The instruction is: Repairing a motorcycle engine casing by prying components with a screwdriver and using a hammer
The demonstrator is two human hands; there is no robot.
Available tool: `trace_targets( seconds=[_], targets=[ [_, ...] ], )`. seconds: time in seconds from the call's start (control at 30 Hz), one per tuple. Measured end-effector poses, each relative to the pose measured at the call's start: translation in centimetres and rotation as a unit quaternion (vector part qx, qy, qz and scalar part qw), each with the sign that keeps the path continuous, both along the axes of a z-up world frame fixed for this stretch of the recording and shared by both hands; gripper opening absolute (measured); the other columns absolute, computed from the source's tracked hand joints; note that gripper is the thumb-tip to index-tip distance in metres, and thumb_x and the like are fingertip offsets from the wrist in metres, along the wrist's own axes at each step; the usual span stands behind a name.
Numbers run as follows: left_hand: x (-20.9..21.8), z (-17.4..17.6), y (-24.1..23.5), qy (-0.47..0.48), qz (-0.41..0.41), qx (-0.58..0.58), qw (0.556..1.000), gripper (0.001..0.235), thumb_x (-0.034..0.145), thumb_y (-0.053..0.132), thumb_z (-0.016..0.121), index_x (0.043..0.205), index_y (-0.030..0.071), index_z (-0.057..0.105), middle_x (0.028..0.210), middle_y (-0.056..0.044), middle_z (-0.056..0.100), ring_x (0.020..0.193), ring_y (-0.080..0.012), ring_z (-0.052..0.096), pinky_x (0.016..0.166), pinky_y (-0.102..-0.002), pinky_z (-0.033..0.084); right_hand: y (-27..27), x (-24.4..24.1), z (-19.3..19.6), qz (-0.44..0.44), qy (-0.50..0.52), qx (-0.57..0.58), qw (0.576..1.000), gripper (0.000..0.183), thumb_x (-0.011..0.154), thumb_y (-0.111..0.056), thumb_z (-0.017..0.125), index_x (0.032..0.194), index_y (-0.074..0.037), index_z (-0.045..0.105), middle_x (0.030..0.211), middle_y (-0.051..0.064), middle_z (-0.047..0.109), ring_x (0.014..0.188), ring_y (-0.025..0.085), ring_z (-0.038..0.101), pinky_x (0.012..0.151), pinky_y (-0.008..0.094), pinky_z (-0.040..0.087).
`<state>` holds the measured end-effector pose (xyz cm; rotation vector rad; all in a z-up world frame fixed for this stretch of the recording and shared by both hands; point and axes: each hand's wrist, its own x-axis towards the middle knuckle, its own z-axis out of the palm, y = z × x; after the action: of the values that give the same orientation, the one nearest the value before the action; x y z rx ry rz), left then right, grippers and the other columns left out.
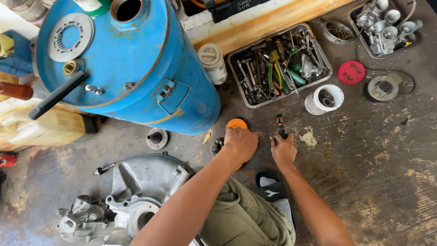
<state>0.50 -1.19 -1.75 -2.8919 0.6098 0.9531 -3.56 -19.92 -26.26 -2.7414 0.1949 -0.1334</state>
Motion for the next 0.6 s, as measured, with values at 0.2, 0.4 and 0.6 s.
trace_targets(
  seconds=[0.2,0.4,0.6],
  targets=[
    [0.3,1.4,1.0,-0.009,0.021,-0.025,0.999,0.023,0.090,0.010,0.053,0.103,0.007,0.072,0.095,-0.014,0.073,0.097,-0.0400,0.070,0.078,-0.052,0.050,0.6,1.0,-1.9,-0.034,0.012,0.018,0.999,0.028,0.097,-0.049,0.072,0.103,-0.022,0.073,0.115,0.013,0.053,0.063,0.037,0.070,0.058,0.049,0.060],
    [-0.1,-0.5,1.9,-0.021,0.019,-0.034,0.999,0.025,0.091,0.012,0.055,0.111,0.008,0.070,0.095,-0.014,0.073,0.096,-0.0393,0.071,0.077,-0.051,0.051,1.7,0.2,1.5,-0.028,-0.030,0.030,0.999,0.014,0.105,-0.034,0.062,0.111,-0.027,0.072,0.114,0.009,0.051,0.064,0.034,0.070,0.055,0.046,0.061],
    [0.0,1.8,1.7,-0.015,0.022,-0.054,0.998,0.021,0.092,0.011,0.054,0.103,0.007,0.071,0.094,-0.018,0.073,0.097,-0.0423,0.070,0.080,-0.054,0.052,0.7,-0.2,4.0,0.009,0.051,-0.017,0.998,0.037,0.097,-0.019,0.062,0.133,-0.025,0.066,0.118,0.014,0.045,0.080,0.038,0.072,0.071,0.049,0.060]
  ],
)
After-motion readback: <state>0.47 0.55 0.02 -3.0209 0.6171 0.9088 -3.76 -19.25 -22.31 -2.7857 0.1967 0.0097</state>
